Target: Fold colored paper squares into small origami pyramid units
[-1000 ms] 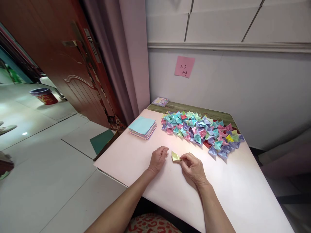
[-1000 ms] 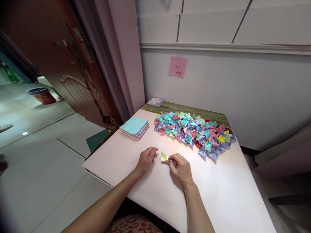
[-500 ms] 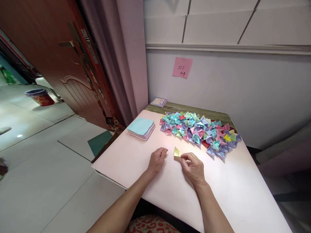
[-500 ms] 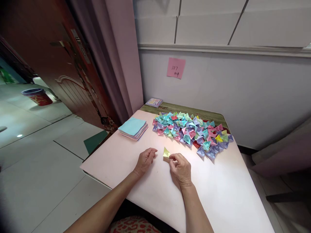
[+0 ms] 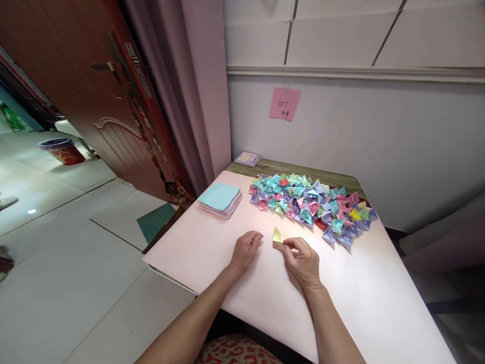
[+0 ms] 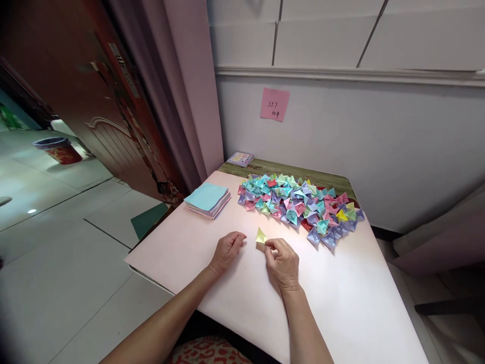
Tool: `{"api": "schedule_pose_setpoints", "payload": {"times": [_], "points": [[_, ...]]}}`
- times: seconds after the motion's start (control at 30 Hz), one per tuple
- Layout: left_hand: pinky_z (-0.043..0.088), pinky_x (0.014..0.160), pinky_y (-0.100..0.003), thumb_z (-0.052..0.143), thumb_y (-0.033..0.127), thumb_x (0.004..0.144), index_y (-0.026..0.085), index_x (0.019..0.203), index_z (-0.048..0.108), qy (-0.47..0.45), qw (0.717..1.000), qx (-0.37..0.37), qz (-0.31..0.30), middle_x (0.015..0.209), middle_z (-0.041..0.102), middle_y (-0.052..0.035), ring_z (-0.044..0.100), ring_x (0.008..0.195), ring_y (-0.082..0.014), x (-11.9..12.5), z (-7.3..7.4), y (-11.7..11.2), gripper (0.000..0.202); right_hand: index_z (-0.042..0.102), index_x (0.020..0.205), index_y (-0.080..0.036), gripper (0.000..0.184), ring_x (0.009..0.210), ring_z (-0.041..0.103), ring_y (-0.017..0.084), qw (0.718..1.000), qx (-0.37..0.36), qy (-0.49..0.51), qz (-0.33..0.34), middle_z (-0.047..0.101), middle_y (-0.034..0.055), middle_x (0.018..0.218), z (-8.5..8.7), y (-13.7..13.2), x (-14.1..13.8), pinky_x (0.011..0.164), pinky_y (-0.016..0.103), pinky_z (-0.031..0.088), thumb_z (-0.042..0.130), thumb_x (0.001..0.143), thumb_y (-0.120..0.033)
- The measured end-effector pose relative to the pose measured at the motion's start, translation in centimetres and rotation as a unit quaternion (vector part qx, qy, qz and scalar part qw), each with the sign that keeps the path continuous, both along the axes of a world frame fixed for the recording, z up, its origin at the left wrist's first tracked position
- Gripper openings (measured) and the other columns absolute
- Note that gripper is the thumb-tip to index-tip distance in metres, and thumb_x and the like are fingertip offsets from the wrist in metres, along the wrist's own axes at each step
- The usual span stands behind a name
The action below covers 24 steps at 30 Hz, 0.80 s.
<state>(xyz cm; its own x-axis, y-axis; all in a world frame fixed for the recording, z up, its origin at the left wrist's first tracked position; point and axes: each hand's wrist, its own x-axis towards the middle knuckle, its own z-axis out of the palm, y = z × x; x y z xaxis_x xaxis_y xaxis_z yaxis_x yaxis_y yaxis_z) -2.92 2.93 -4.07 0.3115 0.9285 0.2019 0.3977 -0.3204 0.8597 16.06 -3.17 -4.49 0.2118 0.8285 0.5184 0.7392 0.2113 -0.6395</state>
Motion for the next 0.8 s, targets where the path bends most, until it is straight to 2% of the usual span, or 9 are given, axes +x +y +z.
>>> {"api": "schedule_pose_setpoints", "payload": {"times": [0.1,0.23,0.4,0.53,0.67,0.8], "points": [[0.048,0.075,-0.027,0.042,0.033,0.094,0.018,0.087,0.067,0.007,1.000,0.016,-0.005,0.085,0.067,-0.0039,0.062,0.079,-0.0165,0.0,0.0,0.0,0.030,0.069,0.083,-0.021,0.013,0.068,0.063,0.017,0.997,0.027,0.046,-0.046,0.069,0.0029,0.078,0.3,0.1,0.2,0.061,0.026,0.050,0.057,0.083,-0.026],[0.046,0.073,-0.028,0.046,0.027,0.090,0.019,0.086,0.066,0.019,0.999,0.028,-0.009,0.081,0.066,-0.0028,0.060,0.076,-0.0163,-0.1,-0.2,0.1,0.022,0.072,0.086,-0.019,0.019,0.066,0.064,0.018,0.979,0.057,0.119,-0.157,0.072,0.0049,0.080,1.6,0.6,2.1,0.065,0.028,0.051,0.062,0.081,-0.034],[0.046,0.072,-0.028,0.049,0.024,0.087,0.020,0.087,0.066,0.009,0.999,0.034,-0.010,0.082,0.066,-0.0027,0.060,0.076,-0.0163,-0.2,-0.6,0.4,0.018,0.074,0.087,-0.018,0.024,0.067,0.067,0.019,0.952,0.063,0.107,-0.279,0.075,0.0050,0.081,4.0,1.9,7.5,0.070,0.028,0.051,0.064,0.078,-0.038],[0.045,0.070,-0.027,0.049,0.021,0.087,0.020,0.087,0.066,0.007,0.999,0.038,-0.014,0.081,0.066,-0.0019,0.060,0.074,-0.0157,-0.2,-0.7,0.5,0.017,0.076,0.085,-0.018,0.024,0.068,0.069,0.021,0.931,0.068,0.077,-0.351,0.074,0.0055,0.072,5.7,3.5,11.7,0.070,0.029,0.050,0.065,0.075,-0.036],[0.045,0.070,-0.027,0.050,0.020,0.087,0.020,0.086,0.067,0.005,0.999,0.038,-0.014,0.080,0.065,-0.0015,0.059,0.073,-0.0153,-0.2,-0.5,0.4,0.017,0.077,0.086,-0.019,0.023,0.069,0.069,0.023,0.914,0.061,0.084,-0.393,0.074,0.0050,0.071,7.0,6.0,14.7,0.070,0.030,0.050,0.068,0.071,-0.035],[0.045,0.069,-0.027,0.050,0.019,0.087,0.020,0.085,0.067,0.000,0.999,0.031,-0.014,0.080,0.065,-0.0015,0.059,0.073,-0.0152,-0.2,-0.3,0.5,0.017,0.076,0.095,-0.015,0.039,0.068,0.069,0.023,0.921,0.061,0.142,-0.358,0.074,0.0074,0.072,7.1,7.7,15.5,0.068,0.032,0.052,0.071,0.070,-0.044]]}}
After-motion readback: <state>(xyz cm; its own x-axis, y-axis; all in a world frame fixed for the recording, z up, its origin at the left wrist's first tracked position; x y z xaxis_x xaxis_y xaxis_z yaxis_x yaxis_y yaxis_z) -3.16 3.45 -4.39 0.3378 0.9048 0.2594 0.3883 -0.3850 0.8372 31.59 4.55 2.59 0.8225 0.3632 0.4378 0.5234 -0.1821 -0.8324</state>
